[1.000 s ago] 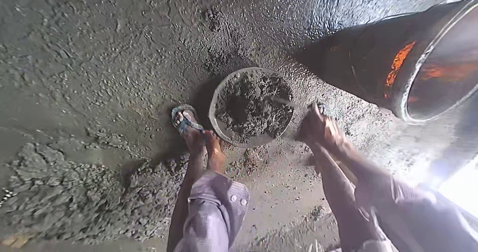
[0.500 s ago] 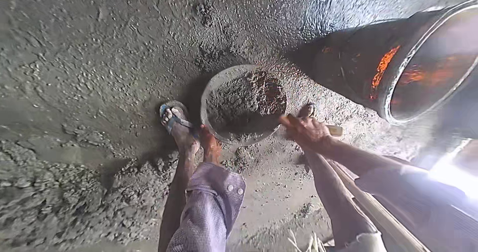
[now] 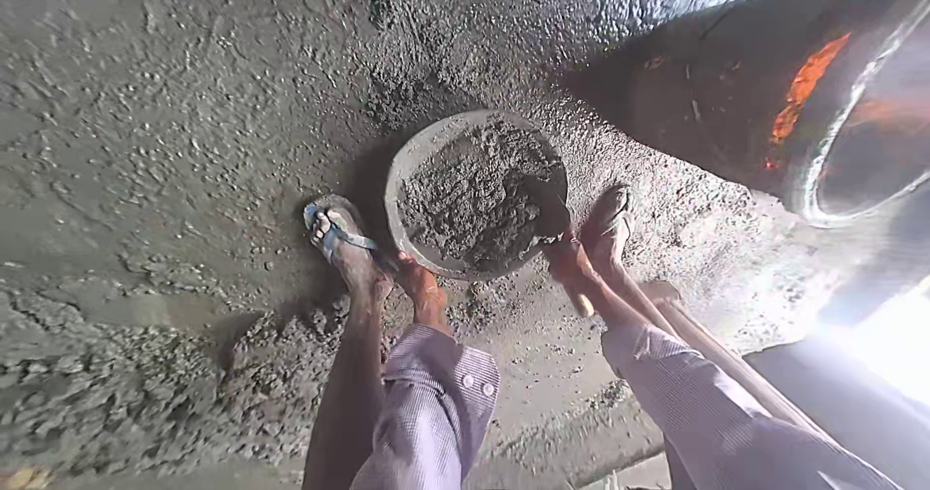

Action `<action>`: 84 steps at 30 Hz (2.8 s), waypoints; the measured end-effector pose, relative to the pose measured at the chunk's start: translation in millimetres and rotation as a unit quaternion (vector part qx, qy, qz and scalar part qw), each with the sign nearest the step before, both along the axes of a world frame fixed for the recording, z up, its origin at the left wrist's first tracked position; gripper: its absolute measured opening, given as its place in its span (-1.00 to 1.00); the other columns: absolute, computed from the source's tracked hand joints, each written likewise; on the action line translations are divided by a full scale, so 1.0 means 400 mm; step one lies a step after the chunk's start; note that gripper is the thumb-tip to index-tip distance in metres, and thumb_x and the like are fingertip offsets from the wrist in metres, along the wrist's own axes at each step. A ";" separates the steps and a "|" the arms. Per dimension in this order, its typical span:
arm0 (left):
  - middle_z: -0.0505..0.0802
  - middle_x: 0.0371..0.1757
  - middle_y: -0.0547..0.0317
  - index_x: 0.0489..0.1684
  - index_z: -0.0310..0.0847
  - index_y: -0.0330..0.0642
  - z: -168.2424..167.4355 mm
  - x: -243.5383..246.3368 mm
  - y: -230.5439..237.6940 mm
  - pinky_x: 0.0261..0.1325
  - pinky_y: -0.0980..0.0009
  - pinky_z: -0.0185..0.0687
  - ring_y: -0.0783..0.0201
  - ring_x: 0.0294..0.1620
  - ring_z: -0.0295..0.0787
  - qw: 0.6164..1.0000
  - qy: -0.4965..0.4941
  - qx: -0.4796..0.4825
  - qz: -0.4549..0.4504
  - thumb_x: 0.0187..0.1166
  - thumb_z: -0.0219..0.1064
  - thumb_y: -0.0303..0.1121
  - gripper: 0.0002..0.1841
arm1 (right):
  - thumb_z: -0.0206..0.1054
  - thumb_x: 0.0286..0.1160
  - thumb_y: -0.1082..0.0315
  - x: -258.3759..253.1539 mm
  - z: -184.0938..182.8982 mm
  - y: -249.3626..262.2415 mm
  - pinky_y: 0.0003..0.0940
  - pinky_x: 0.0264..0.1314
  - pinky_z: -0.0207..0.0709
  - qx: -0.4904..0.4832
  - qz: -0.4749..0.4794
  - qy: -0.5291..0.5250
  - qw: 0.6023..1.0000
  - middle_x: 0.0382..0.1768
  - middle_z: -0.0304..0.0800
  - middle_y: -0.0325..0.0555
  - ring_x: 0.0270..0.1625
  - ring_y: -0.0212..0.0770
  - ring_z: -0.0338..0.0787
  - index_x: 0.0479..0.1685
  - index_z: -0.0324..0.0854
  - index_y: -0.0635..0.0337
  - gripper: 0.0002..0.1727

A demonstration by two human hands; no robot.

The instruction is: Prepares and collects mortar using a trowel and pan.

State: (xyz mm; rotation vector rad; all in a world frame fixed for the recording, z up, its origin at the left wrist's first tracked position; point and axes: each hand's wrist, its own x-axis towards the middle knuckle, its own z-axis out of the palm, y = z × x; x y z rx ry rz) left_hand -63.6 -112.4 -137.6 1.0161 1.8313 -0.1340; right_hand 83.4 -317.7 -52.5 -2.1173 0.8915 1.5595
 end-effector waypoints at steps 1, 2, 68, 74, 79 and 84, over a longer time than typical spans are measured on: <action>0.41 0.71 -0.16 0.77 0.15 -0.25 -0.004 -0.002 -0.010 0.69 0.06 0.29 0.09 0.68 0.36 1.000 -0.007 0.001 0.012 0.92 -0.19 -0.03 -0.40 | 0.36 0.56 0.33 -0.055 -0.014 0.001 -0.11 -0.32 0.65 0.013 -0.024 -0.050 0.998 -0.10 0.70 0.18 -0.35 -0.07 0.72 0.74 0.07 0.27 -0.22; 0.44 0.68 -0.13 0.76 0.16 -0.23 -0.003 -0.006 -0.023 0.66 0.08 0.32 0.12 0.64 0.40 0.999 -0.016 -0.001 0.033 0.92 -0.19 -0.02 -0.41 | 0.34 0.57 0.32 -0.079 -0.006 0.012 -0.14 -0.43 0.62 0.018 -0.025 -0.060 0.998 -0.24 0.68 0.11 -0.49 -0.12 0.66 0.77 0.02 0.27 -0.20; 0.37 0.79 0.09 0.80 0.14 -0.02 0.113 -0.043 -0.054 0.60 -0.31 0.21 0.01 0.79 0.22 0.963 0.048 -0.260 0.044 0.92 -0.32 0.03 -0.42 | 0.09 0.83 0.23 -0.046 0.183 0.007 -0.40 -0.62 0.48 0.100 -0.242 0.095 0.960 -0.51 0.53 -0.20 -0.67 -0.34 0.49 0.30 0.37 0.17 -0.73; 0.22 0.86 0.04 0.86 0.05 -0.05 0.142 -0.042 -0.049 0.70 -0.29 0.08 -0.02 0.85 0.07 0.952 0.059 -0.297 0.040 0.94 -0.32 -0.01 -0.41 | 0.23 0.71 0.24 -0.081 0.069 0.098 -0.26 -0.58 0.53 0.147 -0.066 0.128 0.979 -0.43 0.53 -0.09 -0.65 -0.24 0.52 0.69 0.10 -0.01 -0.39; 0.42 0.75 0.01 0.77 0.20 -0.11 0.104 -0.097 -0.066 0.57 -0.28 0.25 -0.01 0.75 0.27 0.962 0.074 -0.261 0.016 0.90 -0.29 0.09 -0.37 | 0.19 0.77 0.12 -0.154 0.056 -0.064 -0.19 -0.51 0.58 0.033 -0.091 0.093 0.991 -0.33 0.58 -0.02 -0.59 -0.18 0.58 0.76 0.02 -0.01 -0.34; 0.43 0.74 -0.01 0.78 0.16 -0.11 0.103 -0.058 -0.073 0.56 -0.29 0.24 -0.02 0.75 0.29 0.962 0.067 -0.261 0.041 0.88 -0.35 0.17 -0.31 | 0.23 0.72 0.27 -0.105 0.173 -0.070 -0.24 -0.66 0.53 -0.002 -0.140 0.053 0.989 -0.42 0.52 -0.05 -0.69 -0.21 0.52 0.82 -0.13 -0.09 -0.24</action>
